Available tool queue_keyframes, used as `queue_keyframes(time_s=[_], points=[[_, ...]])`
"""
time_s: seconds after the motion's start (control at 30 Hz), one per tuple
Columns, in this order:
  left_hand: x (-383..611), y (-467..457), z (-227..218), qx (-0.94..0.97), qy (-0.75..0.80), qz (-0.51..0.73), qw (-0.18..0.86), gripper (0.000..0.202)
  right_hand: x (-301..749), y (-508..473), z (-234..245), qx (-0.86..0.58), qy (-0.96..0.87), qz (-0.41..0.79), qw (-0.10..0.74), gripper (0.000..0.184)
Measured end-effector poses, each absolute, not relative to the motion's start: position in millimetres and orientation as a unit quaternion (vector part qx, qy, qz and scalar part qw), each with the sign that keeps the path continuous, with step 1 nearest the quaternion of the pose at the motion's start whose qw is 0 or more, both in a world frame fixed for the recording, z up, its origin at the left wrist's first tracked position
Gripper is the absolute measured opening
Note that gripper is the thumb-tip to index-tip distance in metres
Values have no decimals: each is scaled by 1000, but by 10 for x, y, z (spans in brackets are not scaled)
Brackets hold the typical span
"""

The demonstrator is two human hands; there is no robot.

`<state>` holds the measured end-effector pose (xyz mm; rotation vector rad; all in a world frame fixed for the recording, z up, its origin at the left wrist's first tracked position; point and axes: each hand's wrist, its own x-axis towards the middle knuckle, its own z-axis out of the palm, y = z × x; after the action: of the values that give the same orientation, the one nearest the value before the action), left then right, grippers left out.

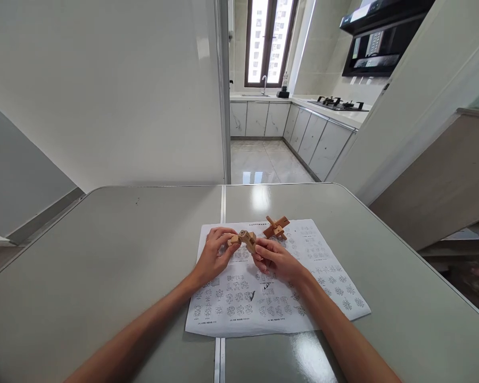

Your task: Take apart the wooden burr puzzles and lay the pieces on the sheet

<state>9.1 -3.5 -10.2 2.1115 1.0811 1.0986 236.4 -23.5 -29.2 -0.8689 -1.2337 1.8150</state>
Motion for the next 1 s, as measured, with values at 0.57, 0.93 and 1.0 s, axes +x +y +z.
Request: queue_keyframes(time_s=[0.57,0.93,1.0], points=[[70,11,-86,727,414,440,326,24,2280,-287,-145,-350,-418,735,402,36],[73,44,-114,689,502,466,238,22,2236,-247,-241,-375,-496,658,425,35],[53,48,-99,667,518,484,228,27,2240,-237,-244,-389,-501,633,444,33]])
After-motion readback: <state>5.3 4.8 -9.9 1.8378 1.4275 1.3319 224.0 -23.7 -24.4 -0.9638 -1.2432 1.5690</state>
